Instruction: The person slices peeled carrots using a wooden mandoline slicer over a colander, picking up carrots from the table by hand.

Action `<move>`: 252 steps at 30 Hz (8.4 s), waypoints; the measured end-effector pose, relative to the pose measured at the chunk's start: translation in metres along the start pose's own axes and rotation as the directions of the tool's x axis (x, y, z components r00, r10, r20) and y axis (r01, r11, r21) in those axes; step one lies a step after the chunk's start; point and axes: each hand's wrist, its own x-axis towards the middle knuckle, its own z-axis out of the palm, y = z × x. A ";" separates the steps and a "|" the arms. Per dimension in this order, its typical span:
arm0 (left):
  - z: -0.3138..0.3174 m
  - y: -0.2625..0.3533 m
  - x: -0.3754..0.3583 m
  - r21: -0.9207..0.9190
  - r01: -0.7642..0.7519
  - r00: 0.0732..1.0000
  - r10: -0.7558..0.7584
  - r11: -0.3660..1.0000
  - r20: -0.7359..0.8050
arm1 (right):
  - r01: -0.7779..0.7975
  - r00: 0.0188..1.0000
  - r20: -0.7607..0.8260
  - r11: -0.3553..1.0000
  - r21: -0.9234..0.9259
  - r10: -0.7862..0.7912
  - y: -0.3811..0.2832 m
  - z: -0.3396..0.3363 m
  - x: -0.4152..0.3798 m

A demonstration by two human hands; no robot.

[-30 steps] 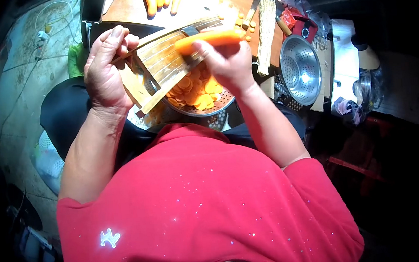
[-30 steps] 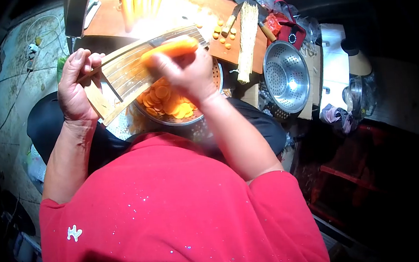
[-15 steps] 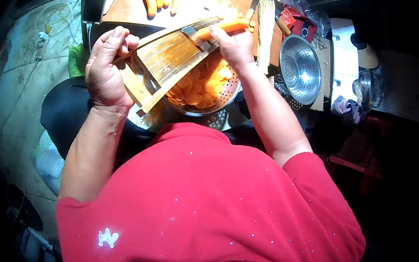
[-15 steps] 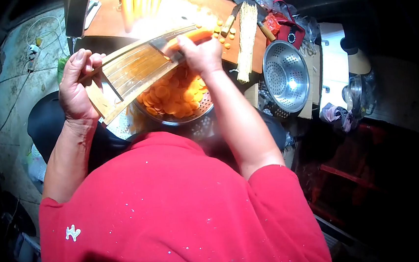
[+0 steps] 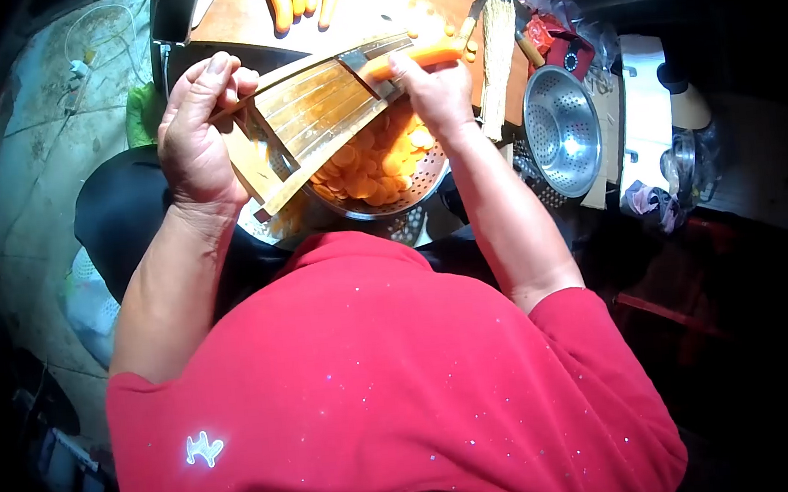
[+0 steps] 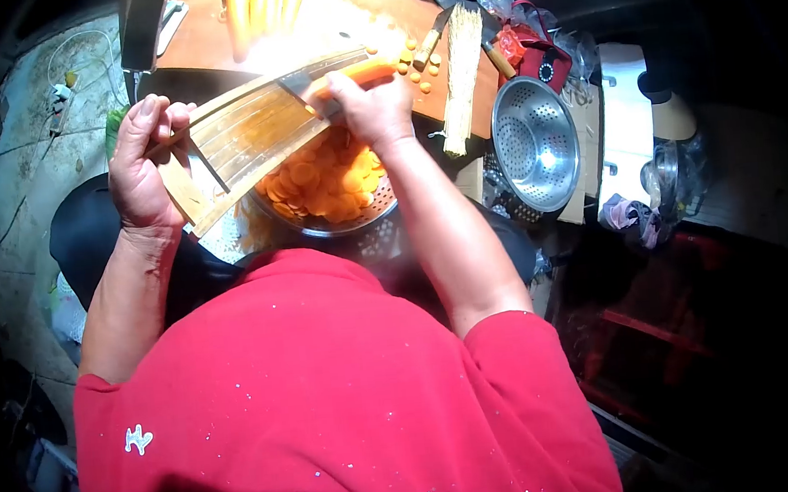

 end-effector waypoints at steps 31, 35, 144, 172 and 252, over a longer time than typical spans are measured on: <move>-0.001 0.000 -0.001 -0.009 0.015 1.000 -0.015 1.000 0.011 | -0.162 0.985 -0.049 0.980 0.112 0.168 0.021 0.005 0.006; 0.000 -0.001 0.000 0.005 0.008 1.000 -0.008 1.000 -0.015 | 0.054 0.998 0.015 0.998 -0.021 -0.054 0.008 0.013 -0.011; -0.005 -0.002 0.001 0.046 0.008 1.000 -0.008 0.999 0.018 | -0.011 1.000 0.002 0.976 -0.216 0.012 -0.003 0.010 -0.008; -0.007 -0.002 0.005 0.095 0.058 0.998 -0.055 0.994 -0.031 | 0.011 0.997 -0.075 0.950 -0.311 -0.036 0.011 0.022 -0.014; 0.003 0.002 0.011 0.058 0.020 1.000 -0.020 0.998 0.000 | -0.236 0.969 -0.019 0.951 0.201 0.245 0.010 -0.014 0.005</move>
